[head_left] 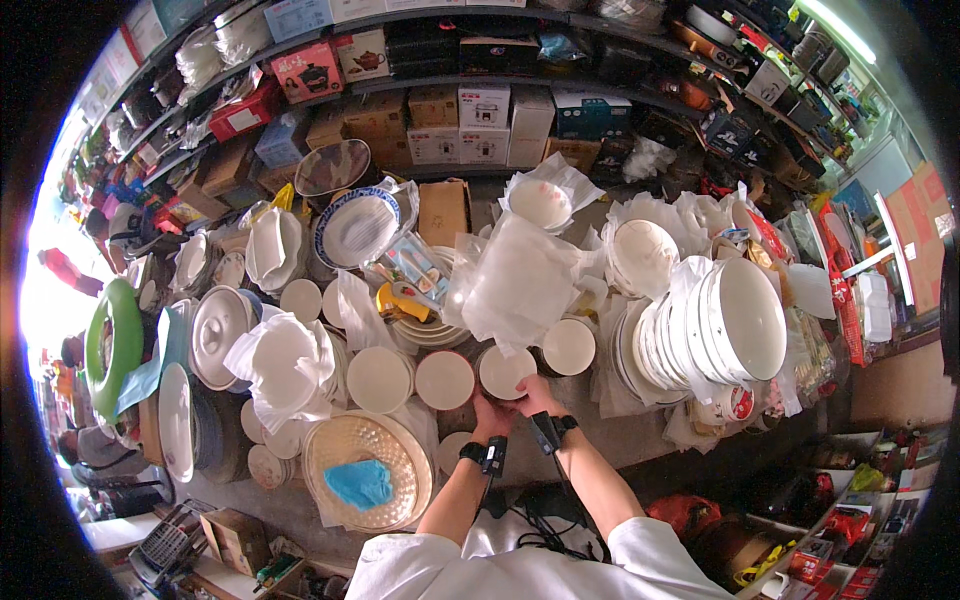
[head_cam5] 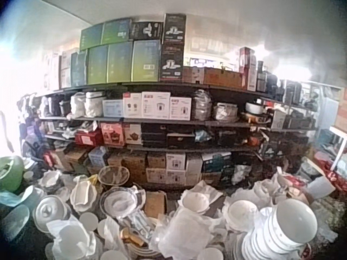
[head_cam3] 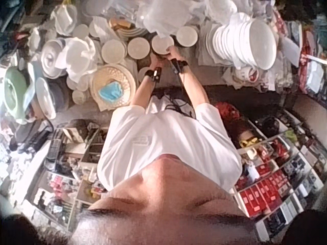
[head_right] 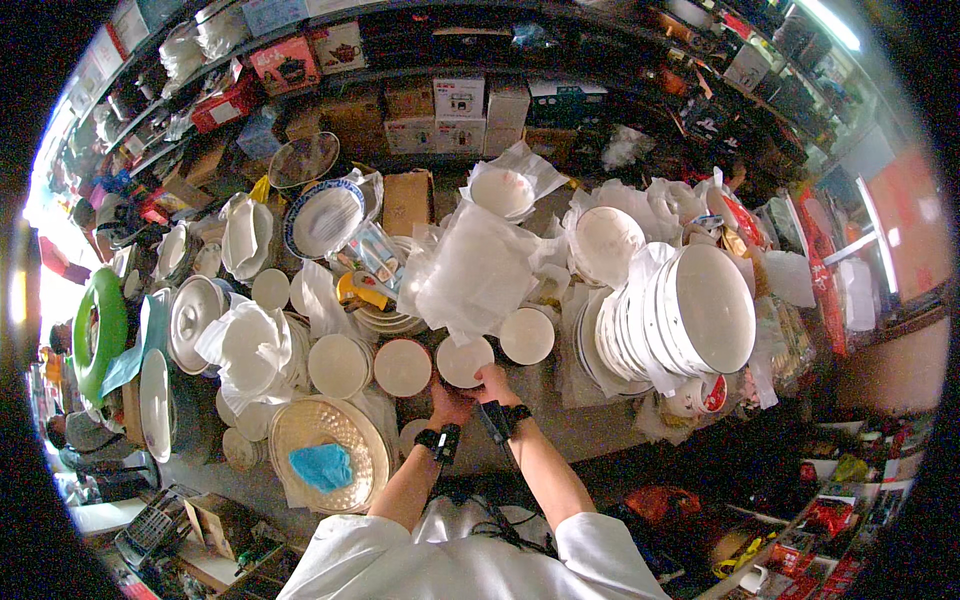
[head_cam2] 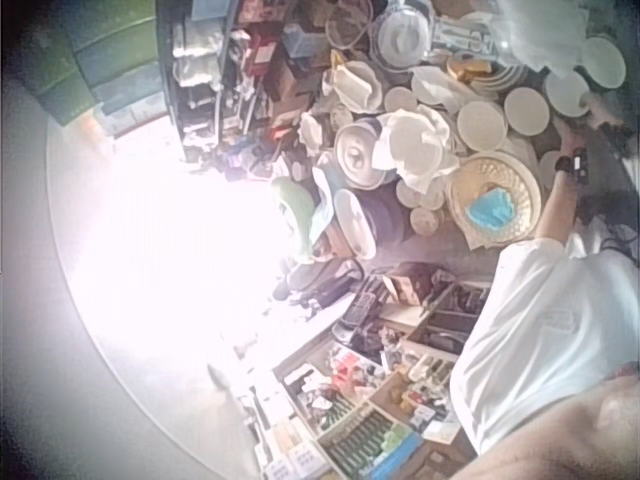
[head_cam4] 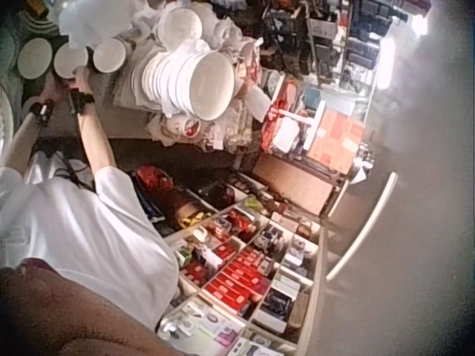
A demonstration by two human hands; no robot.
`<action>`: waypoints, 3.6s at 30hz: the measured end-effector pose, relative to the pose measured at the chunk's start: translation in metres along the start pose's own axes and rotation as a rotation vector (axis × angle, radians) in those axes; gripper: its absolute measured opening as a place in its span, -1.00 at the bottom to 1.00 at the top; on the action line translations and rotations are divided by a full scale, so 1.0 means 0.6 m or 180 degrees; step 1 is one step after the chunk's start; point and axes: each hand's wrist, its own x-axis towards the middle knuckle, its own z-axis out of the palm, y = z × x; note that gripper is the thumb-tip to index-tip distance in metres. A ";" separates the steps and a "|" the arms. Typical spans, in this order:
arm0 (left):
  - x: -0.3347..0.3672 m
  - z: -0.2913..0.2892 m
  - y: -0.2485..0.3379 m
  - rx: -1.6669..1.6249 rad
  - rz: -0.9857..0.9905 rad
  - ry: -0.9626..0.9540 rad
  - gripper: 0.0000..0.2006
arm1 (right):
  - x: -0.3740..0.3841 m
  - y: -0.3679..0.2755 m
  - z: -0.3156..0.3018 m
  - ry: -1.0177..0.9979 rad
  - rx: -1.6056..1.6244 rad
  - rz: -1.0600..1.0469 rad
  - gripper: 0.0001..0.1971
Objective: The person organizes bowls on a table, picking them up to look at markings on the bottom and then stacking them.
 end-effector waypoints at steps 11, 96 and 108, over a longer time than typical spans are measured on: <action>-0.029 -0.018 0.004 -0.0059 0.0216 -0.0079 -0.52 | -0.011 0.013 0.054 0.0252 -0.0272 0.0080 -0.55; -0.109 -0.162 0.090 -0.0736 0.0849 -0.0422 -0.74 | -0.116 0.161 0.217 0.0280 -0.2633 -0.1929 -0.57; -0.243 -0.040 0.124 -0.0155 0.0462 0.0213 -0.90 | -0.268 0.057 0.165 -0.0891 -0.1607 -0.1825 -0.78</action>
